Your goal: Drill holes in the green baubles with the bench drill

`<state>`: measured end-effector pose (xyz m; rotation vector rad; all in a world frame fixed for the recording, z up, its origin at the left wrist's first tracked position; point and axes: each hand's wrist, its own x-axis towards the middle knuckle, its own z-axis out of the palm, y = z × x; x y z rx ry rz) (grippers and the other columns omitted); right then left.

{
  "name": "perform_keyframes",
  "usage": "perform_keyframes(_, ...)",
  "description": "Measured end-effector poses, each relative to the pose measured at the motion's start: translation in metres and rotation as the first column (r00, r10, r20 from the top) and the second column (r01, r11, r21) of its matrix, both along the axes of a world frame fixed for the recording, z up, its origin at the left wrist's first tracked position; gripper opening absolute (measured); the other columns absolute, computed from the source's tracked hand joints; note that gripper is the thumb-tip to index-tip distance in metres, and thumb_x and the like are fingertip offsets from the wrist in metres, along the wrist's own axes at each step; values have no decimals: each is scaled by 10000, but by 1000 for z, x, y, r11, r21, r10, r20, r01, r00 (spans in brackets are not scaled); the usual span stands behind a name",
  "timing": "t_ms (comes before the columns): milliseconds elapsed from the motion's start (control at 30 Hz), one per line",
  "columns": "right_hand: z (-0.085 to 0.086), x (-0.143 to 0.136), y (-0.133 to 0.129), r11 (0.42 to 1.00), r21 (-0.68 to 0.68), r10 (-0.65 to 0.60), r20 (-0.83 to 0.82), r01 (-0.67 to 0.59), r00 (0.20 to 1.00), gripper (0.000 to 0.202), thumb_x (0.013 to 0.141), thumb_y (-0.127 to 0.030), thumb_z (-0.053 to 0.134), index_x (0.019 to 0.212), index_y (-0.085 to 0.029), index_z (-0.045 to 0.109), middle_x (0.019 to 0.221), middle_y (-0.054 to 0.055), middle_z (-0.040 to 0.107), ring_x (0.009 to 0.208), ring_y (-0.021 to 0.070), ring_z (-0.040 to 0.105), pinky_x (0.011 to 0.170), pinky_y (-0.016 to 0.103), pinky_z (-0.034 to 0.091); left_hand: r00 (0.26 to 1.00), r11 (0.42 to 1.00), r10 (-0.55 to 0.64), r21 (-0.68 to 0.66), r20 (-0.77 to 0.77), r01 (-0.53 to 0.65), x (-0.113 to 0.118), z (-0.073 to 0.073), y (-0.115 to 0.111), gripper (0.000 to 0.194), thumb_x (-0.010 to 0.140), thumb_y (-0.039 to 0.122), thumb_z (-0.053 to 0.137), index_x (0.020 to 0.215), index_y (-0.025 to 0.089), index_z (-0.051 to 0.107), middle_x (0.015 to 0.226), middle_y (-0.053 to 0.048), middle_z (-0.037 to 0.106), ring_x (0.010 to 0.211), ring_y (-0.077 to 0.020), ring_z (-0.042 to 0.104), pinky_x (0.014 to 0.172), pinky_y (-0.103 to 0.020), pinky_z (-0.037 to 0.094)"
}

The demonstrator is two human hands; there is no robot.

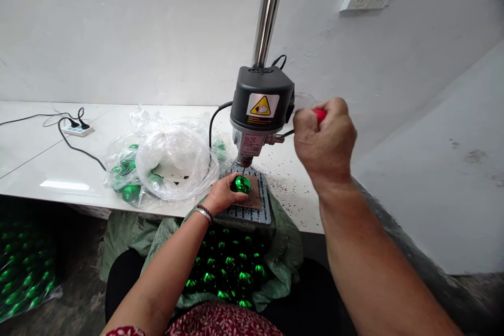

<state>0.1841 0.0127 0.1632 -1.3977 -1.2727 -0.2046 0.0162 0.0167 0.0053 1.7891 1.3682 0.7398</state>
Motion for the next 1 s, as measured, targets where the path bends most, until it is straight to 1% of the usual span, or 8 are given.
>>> perform_keyframes(133,28,-2,8,990,-143,-30,-50,22,998,219,759,-185,564,652,-198,373,558,-54,372,542,82,315,582,252,271,997,999,-37,6,71,37,-12,6,-26,604,668,256,735,1246,164,584,1059,-40,693,978,-209,625,917,-327,471)
perform_keyframes(300,28,-7,5,981,-183,-66,-47,57,997,285,750,-124,593,644,-208,342,552,-66,375,550,78,316,594,254,265,987,988,-150,-33,61,152,-43,14,-63,687,658,238,756,1315,184,560,1247,-79,645,1096,-231,598,1004,-357,441)
perform_keyframes(467,25,-7,10,986,-146,-96,-77,84,992,279,708,-103,590,641,-212,342,562,-58,389,545,75,321,596,264,276,997,996,-62,-72,-48,58,-78,37,-81,592,764,380,691,1314,193,580,1097,-70,700,771,-161,612,774,-298,515)
perform_keyframes(567,22,-5,14,988,-106,-122,-74,114,990,262,660,-126,584,635,-216,339,569,-45,405,541,75,316,592,275,284,983,993,111,53,-149,-104,-101,52,-62,380,864,372,555,1178,195,674,1024,-61,727,799,-166,631,810,-294,510)
perform_keyframes(667,19,-4,16,990,-91,-115,-71,108,991,215,660,-185,552,649,-216,340,601,-28,436,548,79,317,601,283,299,830,955,298,143,-472,-261,-125,57,-18,393,905,194,404,1195,161,667,1183,-100,697,1061,-200,631,980,-307,454)
perform_keyframes(733,18,-3,16,987,-114,-121,-94,110,988,207,652,-206,556,658,-215,349,617,-23,445,554,82,320,614,291,306,694,955,264,78,-670,-287,-138,52,13,428,863,98,390,1181,130,675,1235,-136,671,1166,-225,598,1026,-323,425)
perform_keyframes(833,19,-3,15,983,-140,-137,-120,119,983,211,629,-209,583,657,-210,374,599,-30,422,555,84,320,620,300,308,592,943,178,-35,-786,-331,-148,39,44,381,786,73,479,1092,80,706,1165,-222,680,1137,-325,618,982,-427,456)
perform_keyframes(1000,20,-3,12,987,-143,-95,-109,79,989,187,640,-246,575,673,-202,396,621,-26,421,576,84,340,624,305,317,486,922,157,-48,-859,-383,-158,29,46,461,795,126,485,1231,60,616,1316,-297,557,1191,-410,565,943,-539,448)
